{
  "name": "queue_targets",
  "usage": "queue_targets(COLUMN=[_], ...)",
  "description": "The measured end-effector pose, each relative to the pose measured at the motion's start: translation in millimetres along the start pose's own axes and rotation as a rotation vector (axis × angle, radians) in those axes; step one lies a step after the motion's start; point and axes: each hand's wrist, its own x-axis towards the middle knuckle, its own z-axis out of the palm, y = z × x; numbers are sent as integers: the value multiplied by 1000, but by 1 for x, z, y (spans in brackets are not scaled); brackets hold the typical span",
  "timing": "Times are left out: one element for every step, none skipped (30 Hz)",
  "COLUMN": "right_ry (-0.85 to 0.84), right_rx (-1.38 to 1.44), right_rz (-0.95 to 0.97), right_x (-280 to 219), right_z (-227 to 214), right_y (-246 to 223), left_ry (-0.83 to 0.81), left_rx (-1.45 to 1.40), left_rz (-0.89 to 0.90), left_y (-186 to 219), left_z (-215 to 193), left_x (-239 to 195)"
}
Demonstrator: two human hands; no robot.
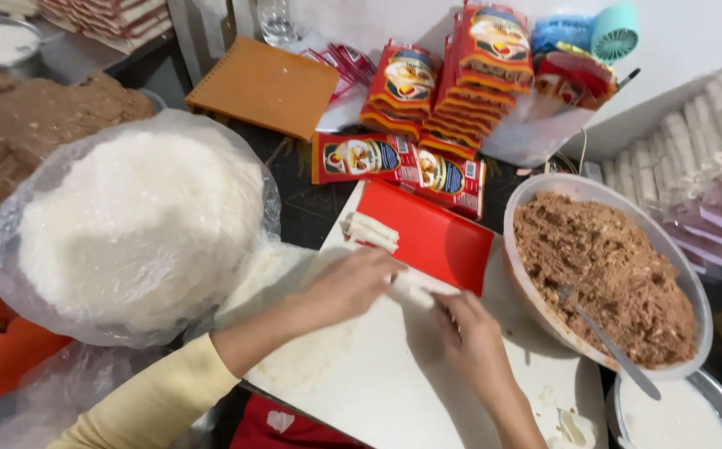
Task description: The person places a brown filling onto a thin white sheet, rolls it into a cylindrical shape, and places it on a red tray. The person repeats this process multiple times, handling the sheets and filling by hand.
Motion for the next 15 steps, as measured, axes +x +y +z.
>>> queue_targets(right_ry=[81, 161, 166, 198, 230, 236, 162, 85, 88, 61, 33, 23, -17, -56, -63], right_rx=[8, 16, 17, 7, -2, -2, 16, 36, 36, 35, 33, 36, 45, 54, 56], right_rz=[-12, -20, -28, -4, 20, 10, 64, 124, 120, -1, -123, -116, -112, -110, -106], right_x=[23, 45, 70, 95, 121, 133, 145, 155, 159, 159, 158, 152, 147, 143, 126], right_z=[0, 0, 11, 21, 31, 36, 42, 49, 54, 62, 72, 69, 66, 62, 53], right_y=[3, 5, 16, 27, 38, 32, 26, 21, 22, 22, 23, 23, 22, 21, 4], left_ry=[198, 395, 400, 405, 404, 412, 305, 187, 190, 171, 152, 147, 135, 125, 121], left_rx=[-106, -216, -208, -398, -589, -583, -680, -778, -775, -749, -723, -729, -721, -713, -717], left_rz=[-110, -218, -215, -436, -655, -649, -794, -942, -939, -928, -916, -926, -918, -908, -915], left_y=[-19, -37, -42, -47, -51, -31, -11, 9, 4, 0, -4, 1, 7, 13, 21], left_z=[-4, -8, -18, -27, -38, -54, -70, -83, -80, -73, -67, -72, -77, -84, -81], left_x=[10, 19, 23, 28, 33, 34, 35, 35, 38, 37, 36, 34, 31, 30, 16])
